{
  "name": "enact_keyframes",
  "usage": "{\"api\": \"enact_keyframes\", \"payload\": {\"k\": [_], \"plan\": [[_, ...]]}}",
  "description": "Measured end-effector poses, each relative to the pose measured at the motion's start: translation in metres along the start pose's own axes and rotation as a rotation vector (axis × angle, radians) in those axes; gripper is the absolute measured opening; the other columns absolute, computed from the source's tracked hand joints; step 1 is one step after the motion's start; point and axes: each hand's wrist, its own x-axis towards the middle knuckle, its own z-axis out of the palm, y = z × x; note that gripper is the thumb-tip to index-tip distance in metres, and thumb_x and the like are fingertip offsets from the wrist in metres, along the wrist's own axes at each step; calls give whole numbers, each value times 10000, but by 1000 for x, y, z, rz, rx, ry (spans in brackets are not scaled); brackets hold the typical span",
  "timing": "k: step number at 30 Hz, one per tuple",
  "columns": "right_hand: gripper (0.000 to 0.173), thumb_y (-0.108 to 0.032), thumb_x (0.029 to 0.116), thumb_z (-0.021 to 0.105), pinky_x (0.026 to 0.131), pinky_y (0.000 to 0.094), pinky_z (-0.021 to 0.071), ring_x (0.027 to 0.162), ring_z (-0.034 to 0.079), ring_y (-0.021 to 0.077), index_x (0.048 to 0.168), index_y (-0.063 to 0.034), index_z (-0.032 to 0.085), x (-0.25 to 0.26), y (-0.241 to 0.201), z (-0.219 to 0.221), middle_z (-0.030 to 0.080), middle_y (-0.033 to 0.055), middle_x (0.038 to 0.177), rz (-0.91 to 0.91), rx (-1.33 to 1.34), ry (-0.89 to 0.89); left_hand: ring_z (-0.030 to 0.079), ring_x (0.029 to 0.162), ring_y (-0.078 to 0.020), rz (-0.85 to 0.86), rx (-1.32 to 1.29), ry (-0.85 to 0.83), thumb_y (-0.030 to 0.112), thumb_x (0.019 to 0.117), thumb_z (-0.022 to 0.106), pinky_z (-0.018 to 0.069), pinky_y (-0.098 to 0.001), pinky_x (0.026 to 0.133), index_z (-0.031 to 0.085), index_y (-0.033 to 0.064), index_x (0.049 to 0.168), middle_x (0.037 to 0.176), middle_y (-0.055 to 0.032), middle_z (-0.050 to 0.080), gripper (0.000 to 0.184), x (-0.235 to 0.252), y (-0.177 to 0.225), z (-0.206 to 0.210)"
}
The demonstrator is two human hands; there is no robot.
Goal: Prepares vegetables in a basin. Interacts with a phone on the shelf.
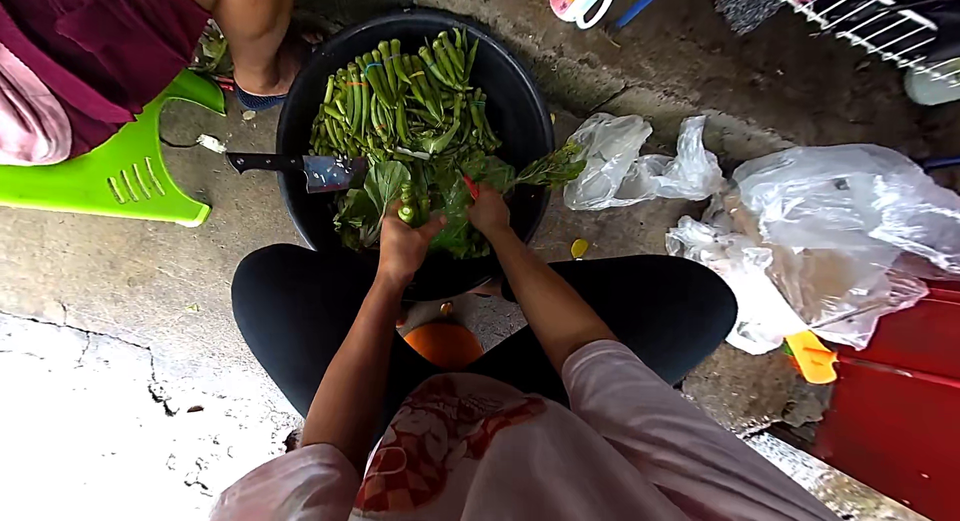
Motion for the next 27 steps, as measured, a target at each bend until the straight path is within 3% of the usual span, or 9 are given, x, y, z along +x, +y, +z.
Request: {"api": "enact_keyframes", "payload": {"k": [3, 6, 8, 11, 14, 17, 22, 25, 27], "plan": [[646, -149, 940, 716, 917, 681, 514, 1207, 598, 493, 1534, -184, 466, 20, 0, 6, 440, 235, 1542, -172, -107, -15, 658, 856, -203, -90, 73, 26, 79, 856, 802, 556, -416, 789, 614, 4, 1193, 971, -133, 678, 393, 16, -10, 11], [351, -198, 1023, 606, 968, 662, 488, 1232, 592, 459, 1325, -19, 623, 34, -7, -9, 553, 256, 1412, -236, -100, -59, 672, 1050, -307, -172, 123, 71, 92, 851, 811, 539, -503, 947, 590, -26, 1272, 1116, -214, 684, 490, 47, -25, 32], [335, -219, 1033, 604, 986, 643, 471, 1184, 609, 448, 1214, 60, 646, 31, -17, -26, 631, 284, 1250, -219, 30, -70, 648, 1140, -366, -201, 172, 89, 116, 874, 800, 506, -548, 1004, 570, -36, 1318, 1195, -254, 665, 522, 72, -41, 49], [370, -287, 1025, 638, 879, 599, 483, 987, 628, 393, 1138, 65, 648, 25, -25, -48, 649, 267, 1054, -166, 157, -145, 625, 1200, -394, -178, 203, 35, 139, 892, 792, 489, -558, 1043, 544, -40, 1355, 1252, -274, 644, 555, 104, -69, 71], [430, -381, 1007, 661, 747, 528, 497, 843, 607, 323, 1124, 33, 653, 25, -24, -67, 635, 219, 1005, -131, 96, -225, 662, 1104, -380, -169, 205, -57, 126, 886, 779, 521, -560, 973, 559, -34, 1327, 1183, -262, 666, 518, 115, -82, 72], [465, -303, 908, 789, 878, 629, 488, 1055, 625, 409, 1184, 43, 644, 27, -28, -88, 642, 269, 1147, -96, -8, -192, 691, 866, -248, -232, 137, -144, 42, 856, 762, 585, -435, 817, 600, -41, 1252, 1056, -189, 688, 436, 111, -73, 56], [650, -161, 803, 859, 1007, 649, 472, 1288, 546, 425, 1359, 3, 565, 31, -37, -79, 542, 255, 1394, -176, -6, -5, 692, 895, -263, -351, 204, -99, 36, 870, 735, 585, -436, 836, 573, -42, 1294, 1112, -207, 674, 460, 107, -81, 35], [332, -202, 919, 751, 939, 616, 502, 1117, 638, 392, 1178, -8, 675, 12, -39, -58, 666, 227, 1180, -176, 167, 20, 682, 895, -268, -389, 222, -47, 54, 877, 729, 567, -448, 837, 566, -55, 1295, 1079, -205, 680, 462, 103, -97, 32], [289, -223, 953, 707, 883, 609, 510, 1011, 655, 384, 1125, 9, 697, 4, -30, -33, 683, 235, 1077, -127, 183, -126, 688, 920, -274, -412, 216, -44, 92, 887, 743, 567, -451, 854, 547, -59, 1308, 1088, -208, 682, 489, 103, -102, 34]]}}
